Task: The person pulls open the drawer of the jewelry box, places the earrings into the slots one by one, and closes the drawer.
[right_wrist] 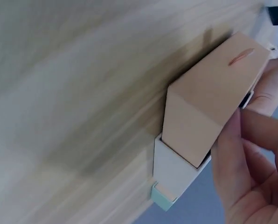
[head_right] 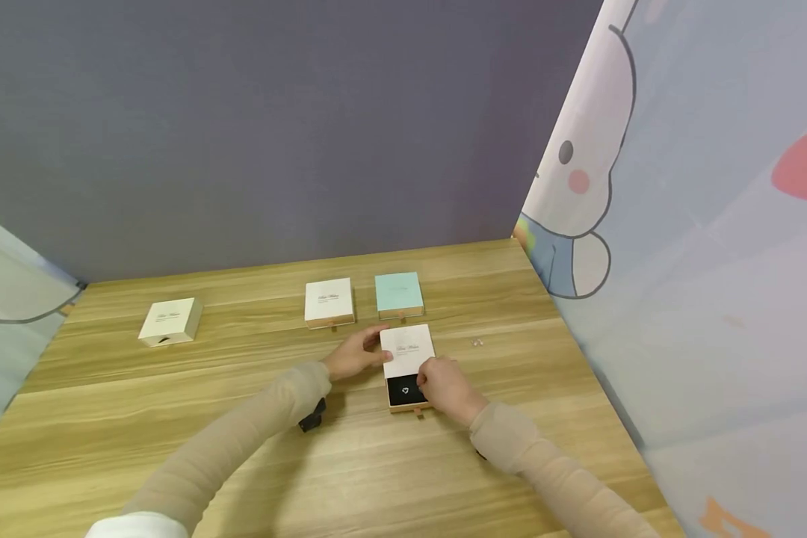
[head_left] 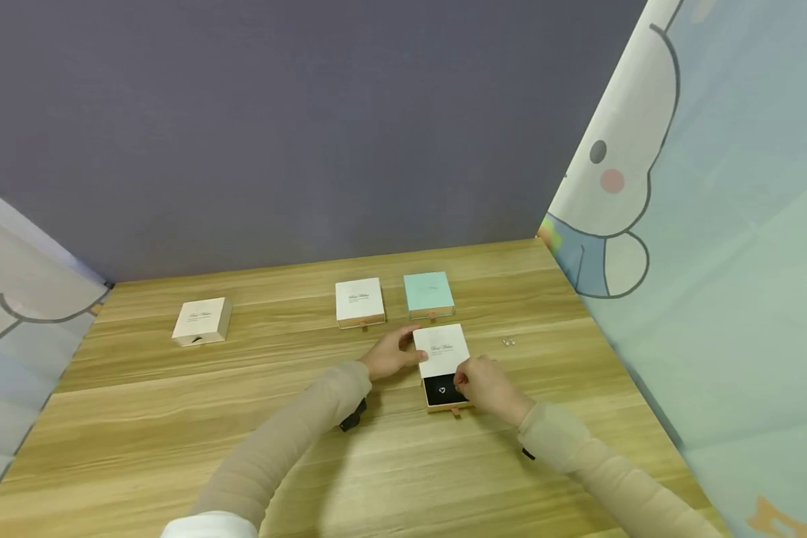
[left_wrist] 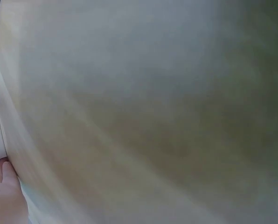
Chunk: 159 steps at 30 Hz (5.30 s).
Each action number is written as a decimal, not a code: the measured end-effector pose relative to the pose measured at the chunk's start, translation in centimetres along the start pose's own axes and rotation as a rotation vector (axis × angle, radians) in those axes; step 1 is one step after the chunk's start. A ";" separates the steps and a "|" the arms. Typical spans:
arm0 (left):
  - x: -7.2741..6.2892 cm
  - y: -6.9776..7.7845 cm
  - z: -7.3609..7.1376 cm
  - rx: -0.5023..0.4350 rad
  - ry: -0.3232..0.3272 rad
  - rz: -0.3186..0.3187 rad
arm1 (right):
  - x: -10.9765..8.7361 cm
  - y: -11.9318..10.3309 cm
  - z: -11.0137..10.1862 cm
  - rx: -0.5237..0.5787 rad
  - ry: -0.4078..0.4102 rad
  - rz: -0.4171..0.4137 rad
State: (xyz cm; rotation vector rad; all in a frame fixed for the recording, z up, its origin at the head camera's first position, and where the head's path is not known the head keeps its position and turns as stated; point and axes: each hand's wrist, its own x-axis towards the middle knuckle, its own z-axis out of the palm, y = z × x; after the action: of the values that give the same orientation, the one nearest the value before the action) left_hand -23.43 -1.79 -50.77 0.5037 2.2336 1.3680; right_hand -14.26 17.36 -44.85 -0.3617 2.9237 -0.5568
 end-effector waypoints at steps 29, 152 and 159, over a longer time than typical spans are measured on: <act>-0.1 0.3 0.1 0.027 0.017 0.003 | -5.9 0.7 3.5 1.375 -0.208 0.521; -21.5 -5.8 -23.0 0.213 0.651 0.035 | -0.8 -5.5 3.4 0.947 -0.379 -0.126; -19.0 -9.2 -28.8 0.174 0.531 -0.212 | -1.1 -4.6 3.1 0.927 -0.397 -0.108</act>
State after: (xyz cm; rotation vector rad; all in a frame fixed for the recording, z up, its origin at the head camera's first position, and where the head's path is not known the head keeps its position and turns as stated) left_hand -24.69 -36.82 -43.96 -0.0603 2.7484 1.3116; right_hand -11.71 12.37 -45.88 -0.4234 1.9944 -1.5321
